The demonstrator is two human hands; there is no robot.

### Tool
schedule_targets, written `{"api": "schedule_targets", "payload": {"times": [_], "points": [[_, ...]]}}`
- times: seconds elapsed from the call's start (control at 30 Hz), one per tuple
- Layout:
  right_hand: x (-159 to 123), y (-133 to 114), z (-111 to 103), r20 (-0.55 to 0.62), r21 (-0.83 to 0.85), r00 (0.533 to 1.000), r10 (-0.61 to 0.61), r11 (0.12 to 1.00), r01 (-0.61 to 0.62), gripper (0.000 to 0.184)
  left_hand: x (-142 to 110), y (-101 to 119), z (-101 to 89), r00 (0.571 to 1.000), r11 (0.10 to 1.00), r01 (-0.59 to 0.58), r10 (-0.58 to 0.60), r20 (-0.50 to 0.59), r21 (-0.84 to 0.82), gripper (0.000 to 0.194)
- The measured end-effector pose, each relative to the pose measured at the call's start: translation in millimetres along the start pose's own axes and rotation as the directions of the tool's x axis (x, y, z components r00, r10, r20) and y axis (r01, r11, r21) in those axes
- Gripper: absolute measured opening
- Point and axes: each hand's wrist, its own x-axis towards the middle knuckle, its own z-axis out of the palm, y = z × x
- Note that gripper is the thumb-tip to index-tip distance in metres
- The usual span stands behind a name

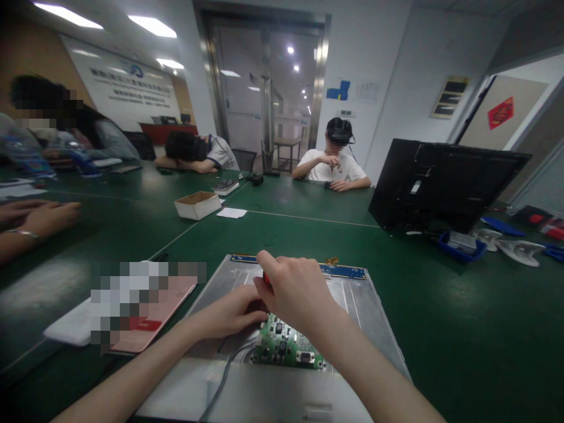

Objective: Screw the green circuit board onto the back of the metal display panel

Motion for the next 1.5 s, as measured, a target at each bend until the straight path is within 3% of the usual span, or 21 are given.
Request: {"api": "schedule_targets", "payload": {"times": [0.13,0.63,1.03,1.5], "points": [[-1.4,-0.7,-1.0,-0.005,0.059,0.999,-0.044,0.997,0.044,0.019,0.4,3.6,0.4,0.999,0.999,-0.049,0.049,-0.020,-0.008,0.005],[0.7,-0.4,0.7,-0.028,-0.028,0.999,-0.026,0.999,0.025,0.012,1.0,-4.7,4.6,1.000,1.000,-0.020,0.021,-0.021,0.014,0.009],[-1.4,1.9,-0.4,-0.012,0.074,0.998,-0.060,0.995,0.061,0.015,1.3,-2.1,2.5,1.000,1.000,-0.021,0.020,-0.017,-0.020,0.005],[0.5,4.2,2.1,-0.035,0.042,0.999,-0.031,0.999,0.032,0.019,0.4,2.4,-0.7,0.999,1.000,0.024,-0.025,-0.023,-0.006,0.004]]}}
